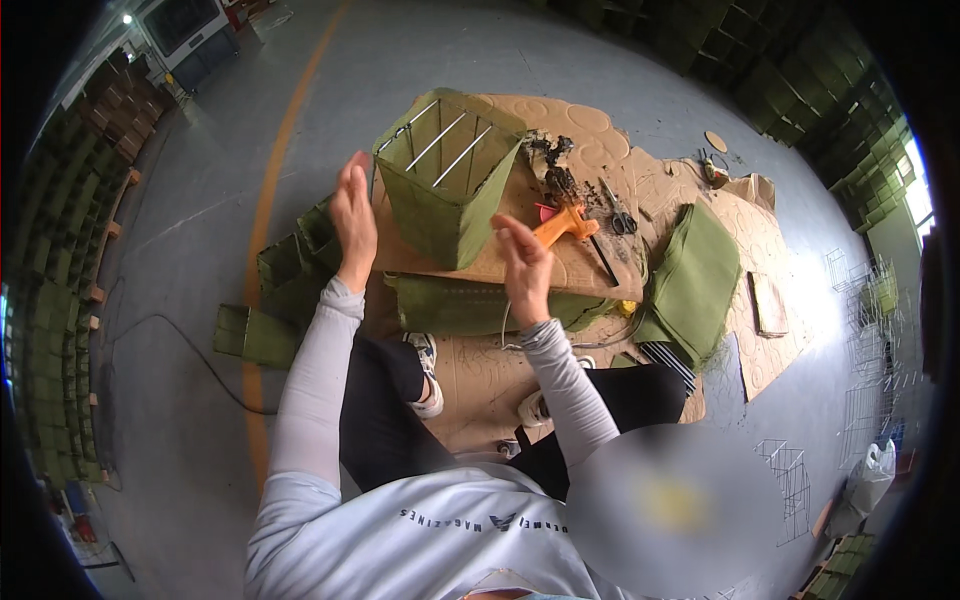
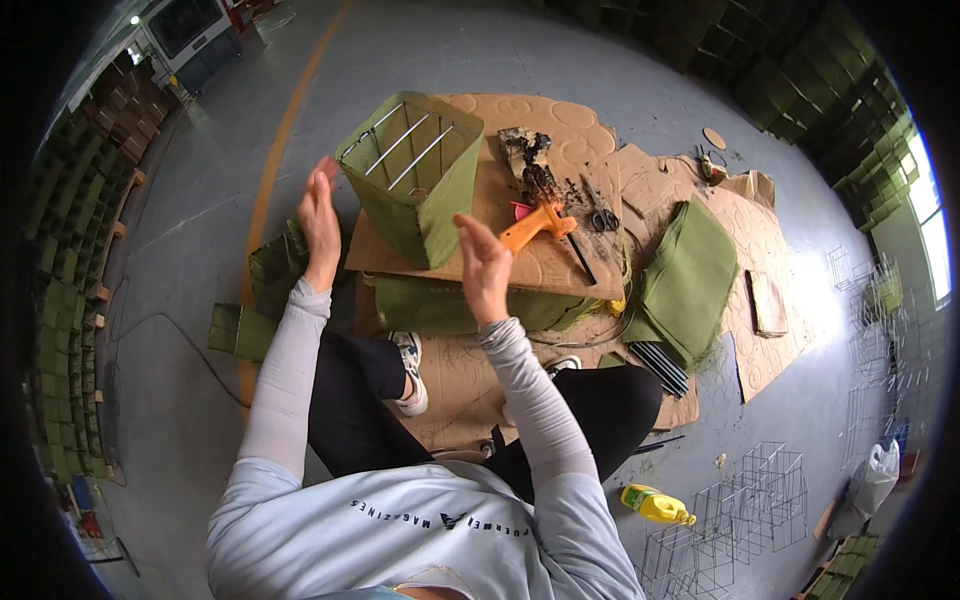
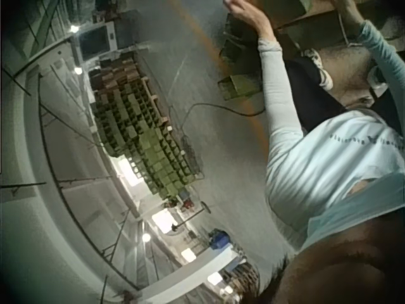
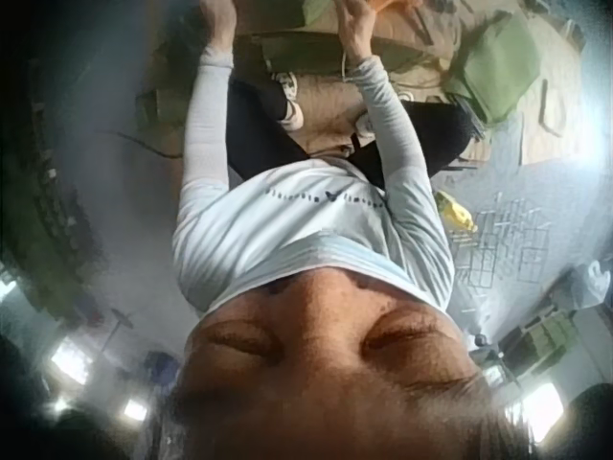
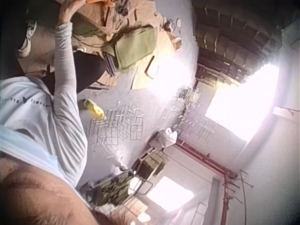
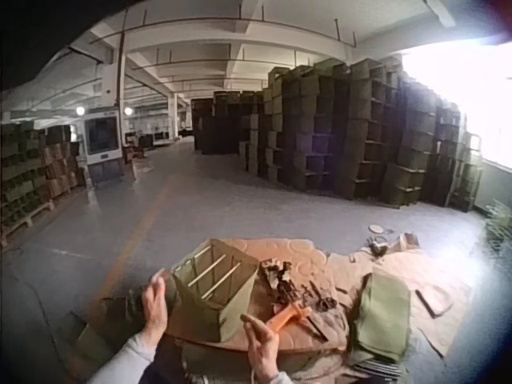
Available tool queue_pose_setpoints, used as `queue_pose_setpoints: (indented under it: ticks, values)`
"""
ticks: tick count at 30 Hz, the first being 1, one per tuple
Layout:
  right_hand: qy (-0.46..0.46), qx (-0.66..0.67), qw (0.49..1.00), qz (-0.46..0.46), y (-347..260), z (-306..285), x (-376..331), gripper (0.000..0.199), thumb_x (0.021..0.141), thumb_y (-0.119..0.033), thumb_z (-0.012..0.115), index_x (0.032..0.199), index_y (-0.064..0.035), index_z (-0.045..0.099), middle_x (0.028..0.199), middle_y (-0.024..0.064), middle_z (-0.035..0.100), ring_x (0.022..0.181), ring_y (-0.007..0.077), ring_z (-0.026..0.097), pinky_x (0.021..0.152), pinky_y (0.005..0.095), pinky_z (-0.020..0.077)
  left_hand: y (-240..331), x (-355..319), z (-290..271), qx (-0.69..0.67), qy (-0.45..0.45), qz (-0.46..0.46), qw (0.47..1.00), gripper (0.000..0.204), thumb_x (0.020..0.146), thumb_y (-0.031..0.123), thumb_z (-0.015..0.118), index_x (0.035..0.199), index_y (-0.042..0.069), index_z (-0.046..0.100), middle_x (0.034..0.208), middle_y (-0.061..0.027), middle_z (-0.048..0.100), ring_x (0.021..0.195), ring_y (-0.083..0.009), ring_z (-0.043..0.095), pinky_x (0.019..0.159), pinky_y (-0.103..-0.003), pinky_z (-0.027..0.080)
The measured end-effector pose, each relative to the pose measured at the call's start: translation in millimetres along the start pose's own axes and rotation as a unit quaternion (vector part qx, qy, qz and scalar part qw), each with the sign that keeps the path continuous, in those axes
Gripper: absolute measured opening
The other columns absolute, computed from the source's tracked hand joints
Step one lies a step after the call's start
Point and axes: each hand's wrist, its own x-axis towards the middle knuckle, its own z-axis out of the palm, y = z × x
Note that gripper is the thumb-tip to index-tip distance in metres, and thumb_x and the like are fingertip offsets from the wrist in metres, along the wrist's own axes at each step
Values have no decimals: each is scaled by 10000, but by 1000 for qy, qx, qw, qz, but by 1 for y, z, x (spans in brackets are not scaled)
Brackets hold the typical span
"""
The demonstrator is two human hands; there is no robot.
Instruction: Assembling fabric-covered wire boxes by gluing green fabric panels to a metal wire frame using a hot glue gun.
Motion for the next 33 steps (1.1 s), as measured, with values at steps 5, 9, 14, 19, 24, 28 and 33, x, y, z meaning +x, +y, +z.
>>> queue_pose_setpoints:
  ticks: [5,9,14,19,24,28,33]
  values:
    - [94,-200,930,-294,-45,-24,60,275,1015,-91,523,1247,-37,661,1215,116,700,1076,228,687,923,309,529,81,-53,25,203,58,371,904,185,857,32,732,1039,20,699,1045,-88,671,916,-249,641,774,-341,529]
    - [20,-268,886,-379,-109,-2,122,282,961,-97,572,1225,-61,662,1085,191,705,945,333,697,826,378,531,84,-58,36,249,0,453,856,256,736,8,803,975,28,713,980,-66,652,893,-258,629,749,-361,531]
    - [-128,-436,852,-261,-119,23,179,243,891,-143,641,1105,-64,724,966,181,724,930,368,688,841,416,533,84,-56,48,266,-28,443,856,270,687,0,812,936,44,716,945,-61,638,881,-265,621,735,-378,527]
    - [-132,-434,853,-257,-106,35,189,191,828,-117,667,983,-80,772,957,188,723,944,365,689,851,425,543,89,-53,52,276,-38,452,847,233,682,-13,801,879,41,689,935,-52,637,909,-270,623,750,-378,531]
    - [-124,-426,857,-264,-93,34,189,248,787,-38,671,1006,-87,776,965,175,728,940,357,694,869,407,546,90,-54,51,255,-43,407,876,171,741,-55,769,864,10,670,985,-79,672,960,-284,657,795,-375,542]
    - [-145,-423,860,-247,-89,22,182,270,765,-6,664,994,-85,781,953,181,729,932,358,696,867,401,550,83,-56,43,227,-70,352,905,149,783,-45,753,888,8,662,1059,-98,690,972,-276,681,818,-362,546]
    - [-103,-388,894,-201,-102,9,165,221,824,-71,683,1030,-50,759,905,173,732,847,312,717,814,373,558,91,-55,35,229,-53,359,903,143,777,-34,769,887,-3,683,1027,-81,665,940,-239,650,776,-334,524]
